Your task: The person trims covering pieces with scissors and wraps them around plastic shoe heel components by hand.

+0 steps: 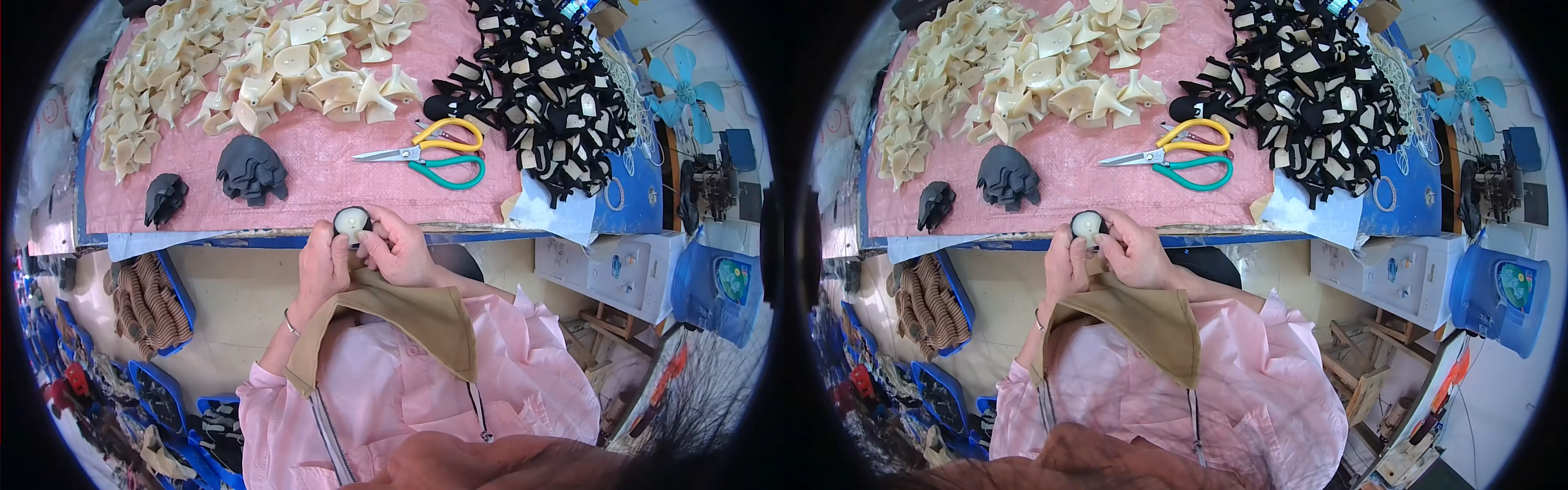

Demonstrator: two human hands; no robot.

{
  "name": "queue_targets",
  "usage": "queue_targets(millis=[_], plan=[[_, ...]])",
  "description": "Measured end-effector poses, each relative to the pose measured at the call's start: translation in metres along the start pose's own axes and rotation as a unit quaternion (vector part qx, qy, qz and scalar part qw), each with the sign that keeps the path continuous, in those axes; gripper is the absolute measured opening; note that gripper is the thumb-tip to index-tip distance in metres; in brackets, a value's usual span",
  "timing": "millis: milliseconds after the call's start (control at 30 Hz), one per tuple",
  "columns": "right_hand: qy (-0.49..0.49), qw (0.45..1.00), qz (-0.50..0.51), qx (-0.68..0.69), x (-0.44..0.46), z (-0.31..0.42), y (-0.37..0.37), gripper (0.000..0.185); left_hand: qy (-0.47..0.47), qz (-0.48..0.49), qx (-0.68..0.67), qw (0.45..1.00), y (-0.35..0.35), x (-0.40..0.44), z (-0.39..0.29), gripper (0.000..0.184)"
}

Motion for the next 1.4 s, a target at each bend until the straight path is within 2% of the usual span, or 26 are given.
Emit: queue_targets(millis=[67, 133, 200, 233, 300, 333, 367, 433, 467, 500, 567, 600, 633, 700, 733, 767, 800, 833, 900, 933, 967, 1033, 1100, 1200, 1400], plan=[[-0.003, 1.0, -0.006, -0.009, 0.003, 0.001, -0.003, 0.037, 0.004, 0.003, 0.007, 1.0, 0.001, 0.001, 0.0, 0.019], [0.044, 0.998, -0.002, 0.049, 0.005, 0.002, -0.004, 0.036, 0.005, 0.006, 0.014, 1.0, 0.0, -0.001, -0.001, 0.019], [0.056, 0.994, 0.001, 0.098, 0.006, 0.004, -0.01, 0.035, -0.047, 0.099, -0.014, 0.994, -0.006, -0.003, -0.003, 0.015], [0.068, 0.987, 0.002, 0.147, 0.006, 0.004, -0.013, 0.035, -0.047, 0.099, -0.014, 0.994, -0.011, -0.002, -0.004, 0.015], [0.064, 0.984, -0.005, 0.167, 0.005, 0.003, -0.018, 0.035, -0.005, 0.175, -0.162, 0.971, -0.02, 0.001, -0.006, 0.013], [0.061, 0.983, 0.004, 0.171, 0.004, 0.006, -0.019, 0.036, -0.031, 0.132, -0.223, 0.965, -0.024, 0.0, -0.006, 0.022], [0.057, 0.983, 0.013, 0.175, 0.002, 0.009, -0.019, 0.036, -0.032, 0.132, -0.222, 0.965, -0.029, 0.004, -0.011, 0.022], [0.033, 0.984, 0.026, 0.175, -0.004, 0.009, -0.013, 0.037, 0.043, 0.079, -0.037, 0.995, -0.037, 0.018, -0.023, 0.032], [0.023, 0.983, 0.03, 0.177, -0.005, 0.005, -0.007, 0.038, 0.06, 0.093, -0.04, 0.993, -0.032, 0.022, -0.024, 0.042], [0.013, 0.983, 0.035, 0.179, -0.006, 0.003, -0.003, 0.038, 0.06, 0.092, -0.04, 0.993, -0.026, 0.021, -0.023, 0.042], [0.036, 0.984, 0.05, 0.17, -0.006, 0.012, 0.0, 0.038, -0.022, 0.138, -0.103, 0.985, -0.008, 0.016, -0.01, 0.042], [0.044, 0.985, 0.062, 0.155, -0.007, 0.014, 0.0, 0.038, 0.007, 0.086, -0.073, 0.994, -0.001, 0.017, -0.004, 0.029], [0.052, 0.986, 0.074, 0.139, -0.007, 0.015, -0.001, 0.038, 0.009, 0.086, -0.074, 0.993, 0.0, 0.017, -0.001, 0.029], [0.044, 0.987, 0.089, 0.123, -0.007, 0.017, -0.009, 0.031, 0.028, 0.098, -0.053, 0.993, -0.003, 0.018, -0.003, 0.016], [0.05, 0.99, 0.065, 0.112, -0.006, 0.018, -0.016, 0.026, 0.027, 0.098, -0.055, 0.993, -0.004, 0.019, -0.009, 0.016], [0.055, 0.992, 0.042, 0.101, -0.001, 0.018, -0.023, 0.023, -0.029, 0.128, -0.063, 0.989, -0.005, 0.02, -0.018, 0.02], [0.014, 0.995, 0.021, 0.095, 0.005, 0.008, -0.03, 0.024, -0.084, 0.158, -0.072, 0.981, -0.004, 0.02, -0.022, 0.025], [0.014, 0.995, 0.018, 0.095, 0.012, 0.005, -0.033, 0.024, -0.083, 0.16, -0.072, 0.981, -0.004, 0.019, -0.022, 0.025], [-0.076, 0.989, 0.111, 0.064, 0.025, 0.003, -0.03, 0.026, -0.085, 0.243, -0.057, 0.965, -0.002, 0.014, -0.019, 0.028], [-0.045, 0.978, 0.195, 0.066, 0.027, 0.002, -0.027, 0.034, 0.017, 0.186, -0.107, 0.977, -0.001, 0.005, -0.013, 0.036], [-0.045, 0.978, 0.193, 0.067, 0.028, 0.005, -0.023, 0.034, 0.017, 0.189, -0.106, 0.976, -0.002, -0.002, -0.006, 0.036], [-0.01, 0.925, 0.352, 0.143, 0.029, 0.016, -0.012, 0.043, 0.033, 0.228, -0.025, 0.973, -0.007, -0.012, 0.006, 0.041], [-0.015, 0.909, 0.387, 0.155, 0.032, 0.017, -0.01, 0.046, 0.041, 0.245, 0.014, 0.969, -0.008, -0.019, 0.007, 0.043], [-0.028, 0.883, 0.438, 0.165, 0.034, 0.019, -0.009, 0.048, -0.104, 0.3, -0.08, 0.945, -0.008, -0.021, 0.002, 0.032], [-0.017, 0.871, 0.473, 0.132, 0.036, 0.029, -0.011, 0.041, -0.129, 0.345, -0.136, 0.92, -0.006, -0.012, -0.007, 0.024]])
Point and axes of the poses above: each hand's wrist, its own x-axis towards the middle knuckle, its own y-axis out of the palm, z = x × y, the point moved 1 cm from there along x, towards the middle knuckle, and after that the axes turned 6 degrees about z, right-handed, at the moved point
